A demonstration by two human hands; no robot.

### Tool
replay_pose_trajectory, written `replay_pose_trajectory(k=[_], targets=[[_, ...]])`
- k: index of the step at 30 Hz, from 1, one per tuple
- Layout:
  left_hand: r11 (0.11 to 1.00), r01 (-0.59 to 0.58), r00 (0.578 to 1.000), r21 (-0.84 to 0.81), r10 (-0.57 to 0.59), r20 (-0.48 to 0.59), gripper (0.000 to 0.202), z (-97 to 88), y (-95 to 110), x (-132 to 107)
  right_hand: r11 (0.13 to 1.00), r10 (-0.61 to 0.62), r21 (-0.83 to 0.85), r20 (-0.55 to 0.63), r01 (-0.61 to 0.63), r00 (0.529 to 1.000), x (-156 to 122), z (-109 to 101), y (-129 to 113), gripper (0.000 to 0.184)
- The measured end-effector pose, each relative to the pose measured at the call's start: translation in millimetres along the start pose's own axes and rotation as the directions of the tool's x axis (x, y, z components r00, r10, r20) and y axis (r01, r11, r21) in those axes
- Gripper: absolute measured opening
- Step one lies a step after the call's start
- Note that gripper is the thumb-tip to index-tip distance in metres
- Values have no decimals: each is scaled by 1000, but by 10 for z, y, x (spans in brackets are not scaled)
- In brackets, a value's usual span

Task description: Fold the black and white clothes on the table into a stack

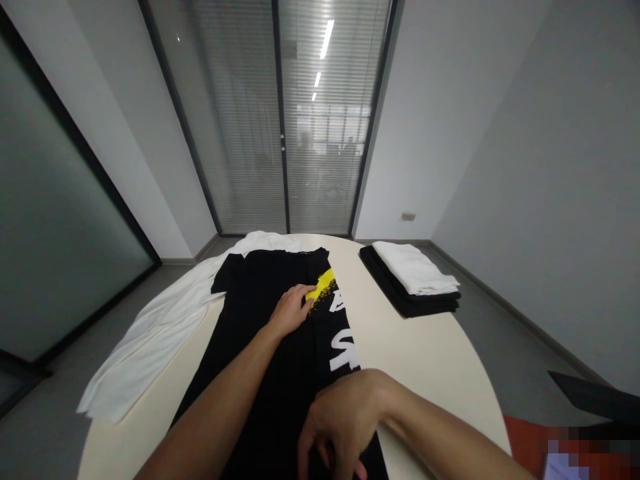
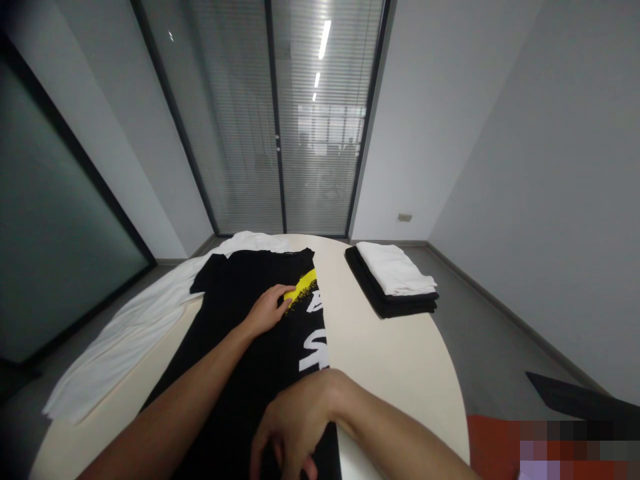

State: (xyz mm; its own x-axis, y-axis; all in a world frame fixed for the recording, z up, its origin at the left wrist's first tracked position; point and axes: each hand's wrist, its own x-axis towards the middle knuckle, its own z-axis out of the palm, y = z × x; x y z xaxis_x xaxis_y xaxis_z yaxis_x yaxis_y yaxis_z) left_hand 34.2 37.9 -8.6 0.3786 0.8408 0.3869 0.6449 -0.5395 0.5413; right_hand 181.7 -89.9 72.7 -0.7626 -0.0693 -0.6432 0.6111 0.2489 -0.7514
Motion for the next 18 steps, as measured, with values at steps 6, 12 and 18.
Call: replay_pose_trajectory(k=[6, 12, 18], targets=[[1000, -5, 1000, 31, 5, 7, 32, 20, -26, 5, 993, -40, -107, 36, 43, 999, 170, 42, 33, 27], [997, 23, 1000, 71, -21, -22, 30, 9, 16, -8, 992, -79, 101, 79, 70, 994, 227, 3, 179, 48], [981, -3, 1000, 192, 0, 13, 36, -7, 86, -33, 943, -132, 233, -389, 236, 912, -190, -296, 349, 23]])
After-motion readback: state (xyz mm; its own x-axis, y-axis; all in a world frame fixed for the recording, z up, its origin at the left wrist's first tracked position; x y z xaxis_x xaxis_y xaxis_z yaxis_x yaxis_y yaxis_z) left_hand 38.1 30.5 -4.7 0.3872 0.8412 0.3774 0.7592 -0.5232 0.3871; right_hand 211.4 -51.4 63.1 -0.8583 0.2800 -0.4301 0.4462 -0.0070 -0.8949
